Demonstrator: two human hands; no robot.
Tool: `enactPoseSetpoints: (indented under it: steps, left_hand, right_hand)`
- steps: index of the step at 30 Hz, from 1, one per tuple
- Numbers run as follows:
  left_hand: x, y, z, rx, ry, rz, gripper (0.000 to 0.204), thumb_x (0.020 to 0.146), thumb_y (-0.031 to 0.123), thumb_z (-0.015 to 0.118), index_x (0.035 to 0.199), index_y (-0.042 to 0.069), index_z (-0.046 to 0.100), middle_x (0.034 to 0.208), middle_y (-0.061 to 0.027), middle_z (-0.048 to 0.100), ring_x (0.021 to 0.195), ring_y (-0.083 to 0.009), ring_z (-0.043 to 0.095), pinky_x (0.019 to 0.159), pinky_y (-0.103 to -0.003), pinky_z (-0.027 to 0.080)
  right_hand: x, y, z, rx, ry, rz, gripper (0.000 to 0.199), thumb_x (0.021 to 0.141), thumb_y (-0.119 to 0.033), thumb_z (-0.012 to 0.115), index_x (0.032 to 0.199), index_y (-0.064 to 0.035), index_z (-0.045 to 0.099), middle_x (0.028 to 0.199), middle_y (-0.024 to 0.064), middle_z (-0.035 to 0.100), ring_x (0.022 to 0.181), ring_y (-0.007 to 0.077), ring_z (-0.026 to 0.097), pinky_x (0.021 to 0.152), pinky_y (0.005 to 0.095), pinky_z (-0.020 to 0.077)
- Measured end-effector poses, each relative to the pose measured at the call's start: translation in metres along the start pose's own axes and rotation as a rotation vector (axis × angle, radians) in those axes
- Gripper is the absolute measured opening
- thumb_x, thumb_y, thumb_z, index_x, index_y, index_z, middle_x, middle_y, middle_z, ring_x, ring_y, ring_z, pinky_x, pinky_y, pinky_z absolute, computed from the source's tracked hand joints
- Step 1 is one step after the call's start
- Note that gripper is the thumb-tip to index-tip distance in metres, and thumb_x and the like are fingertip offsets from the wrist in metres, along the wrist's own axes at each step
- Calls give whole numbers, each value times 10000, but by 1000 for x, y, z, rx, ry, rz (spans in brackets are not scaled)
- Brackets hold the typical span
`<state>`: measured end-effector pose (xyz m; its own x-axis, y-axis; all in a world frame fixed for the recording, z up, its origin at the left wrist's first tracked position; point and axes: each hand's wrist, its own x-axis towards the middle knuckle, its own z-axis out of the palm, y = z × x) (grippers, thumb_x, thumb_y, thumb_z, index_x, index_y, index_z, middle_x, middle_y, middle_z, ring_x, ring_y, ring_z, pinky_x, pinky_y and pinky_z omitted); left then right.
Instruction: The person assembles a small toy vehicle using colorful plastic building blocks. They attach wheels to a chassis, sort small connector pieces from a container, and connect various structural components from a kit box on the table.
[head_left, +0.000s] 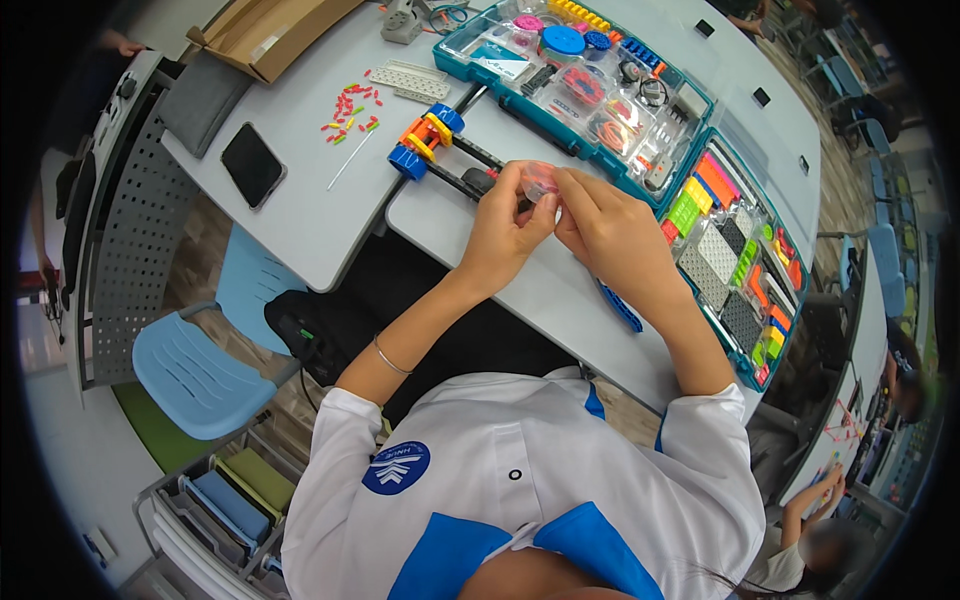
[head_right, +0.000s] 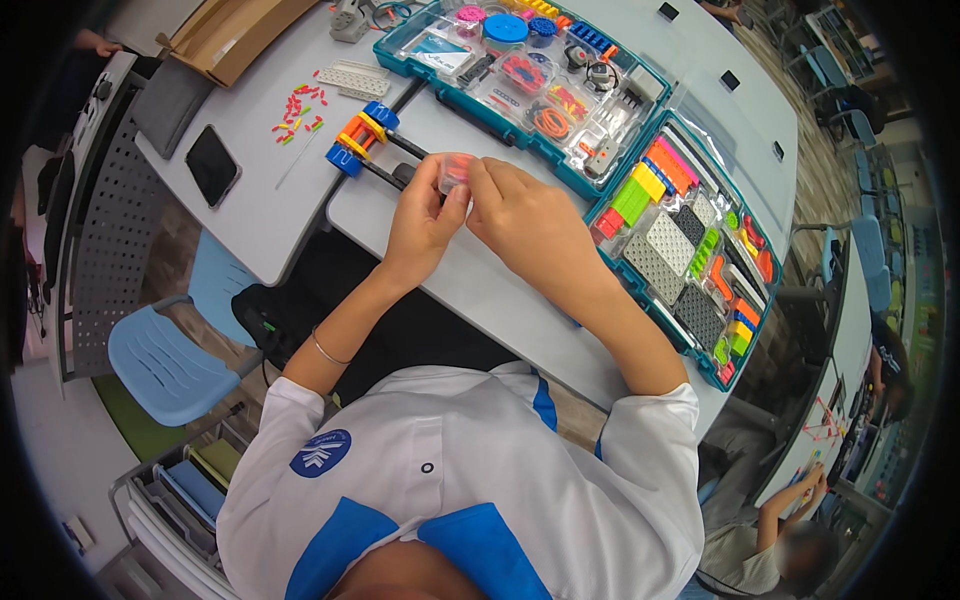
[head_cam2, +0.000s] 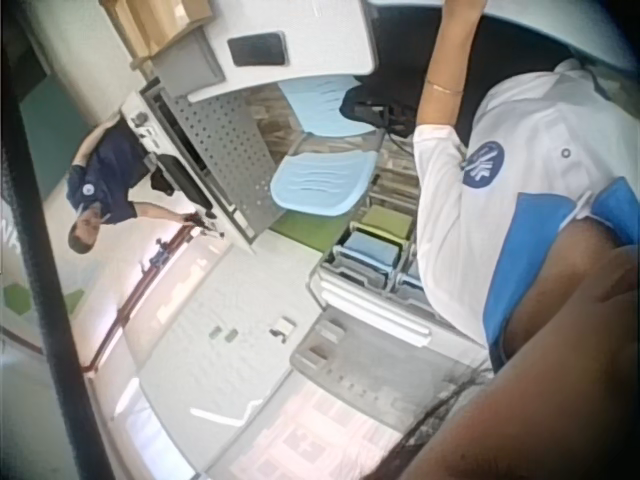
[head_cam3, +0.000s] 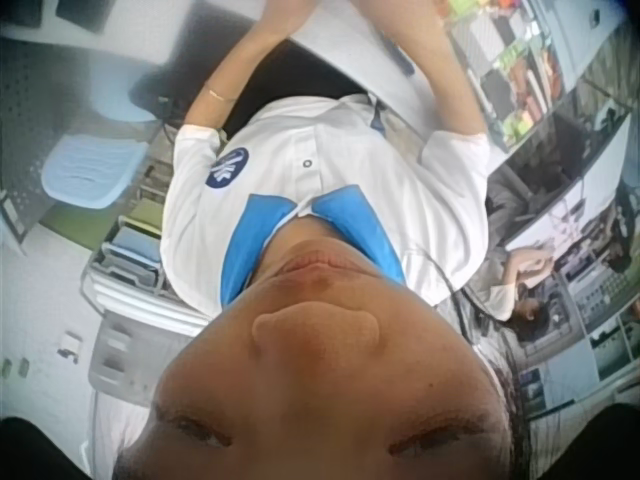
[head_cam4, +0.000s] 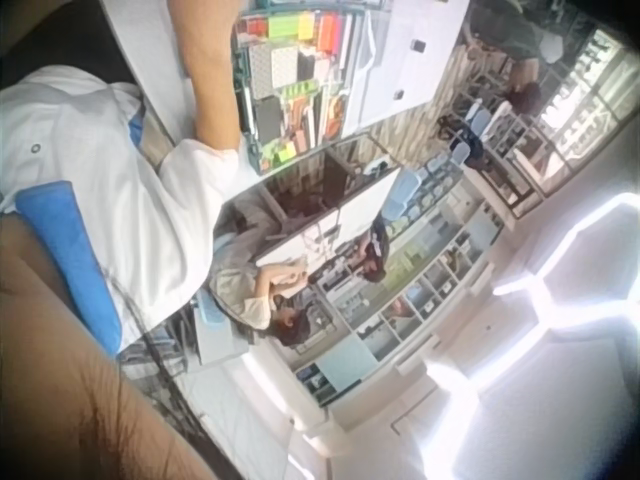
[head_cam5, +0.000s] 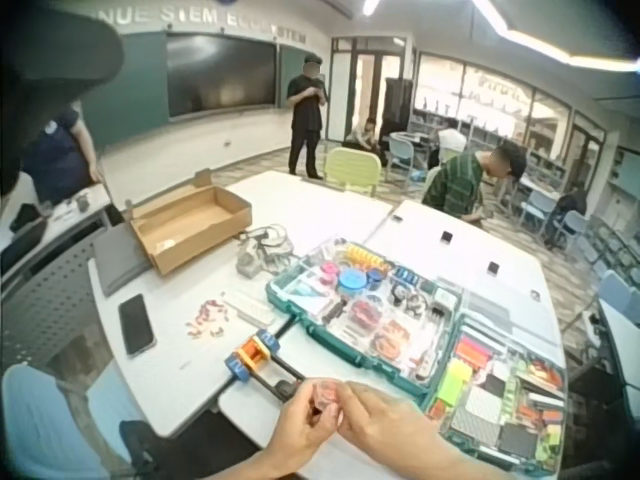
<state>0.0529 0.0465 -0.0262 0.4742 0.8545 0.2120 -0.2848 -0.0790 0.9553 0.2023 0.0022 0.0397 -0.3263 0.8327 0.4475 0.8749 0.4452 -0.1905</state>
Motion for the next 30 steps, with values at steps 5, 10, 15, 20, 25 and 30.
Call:
enactPoseSetpoints:
  steps: [5, 10, 15, 20, 25, 30]
  left_hand:
    - [-8, -6, 2, -53, -8, -5, 398, 979, 186, 584, 1303, -2, 449, 1154, -79, 560, 1055, -98, 547, 849, -239, 500]
    - [-5, 3, 10, -154, 29, 15, 537, 931, 300, 539, 1366, 2, 436, 1146, -62, 556, 876, -66, 507, 704, -219, 430]
    - [1, 4, 9, -228, -49, -15, 590, 917, 331, 514, 1389, -10, 422, 1127, -47, 553, 780, -43, 451, 631, -203, 373]
    - [1, 12, 3, -224, 30, -137, 478, 983, 222, 437, 1386, -33, 409, 1051, -34, 540, 757, -48, 415, 625, -205, 345]
    - [4, 20, -24, -280, 256, -113, 377, 1002, 107, 379, 1347, -33, 440, 989, -47, 534, 796, -81, 441, 696, -229, 385]
    - [14, 44, -12, 143, 176, 119, 331, 974, 7, 381, 1265, -32, 534, 1076, -96, 602, 928, -103, 539, 834, -250, 446]
  right_hand:
    - [4, 3, -16, 82, -70, 88, 304, 801, -108, 716, 1075, -8, 630, 903, 138, 678, 791, 295, 689, 662, 364, 560]
    - [11, 18, -13, 377, 113, 145, 244, 901, -137, 670, 1103, -2, 650, 863, 136, 678, 721, 229, 683, 607, 334, 547]
    - [13, 29, -1, 947, 17, 541, 311, 1025, -280, 545, 1108, -11, 676, 897, 67, 668, 714, 93, 638, 528, 238, 518]
    - [12, 39, 18, 1069, 65, 557, 381, 1043, -351, 500, 1120, -30, 691, 956, 46, 677, 736, 81, 630, 539, 235, 525]
    - [12, 52, 16, 946, 27, 557, 378, 1034, -351, 517, 1153, -44, 701, 1046, 45, 701, 867, 86, 636, 631, 253, 558]
    - [13, 45, 17, 1098, -106, 642, 378, 1022, -358, 542, 1178, -53, 702, 1095, 43, 700, 933, 97, 628, 701, 258, 575]
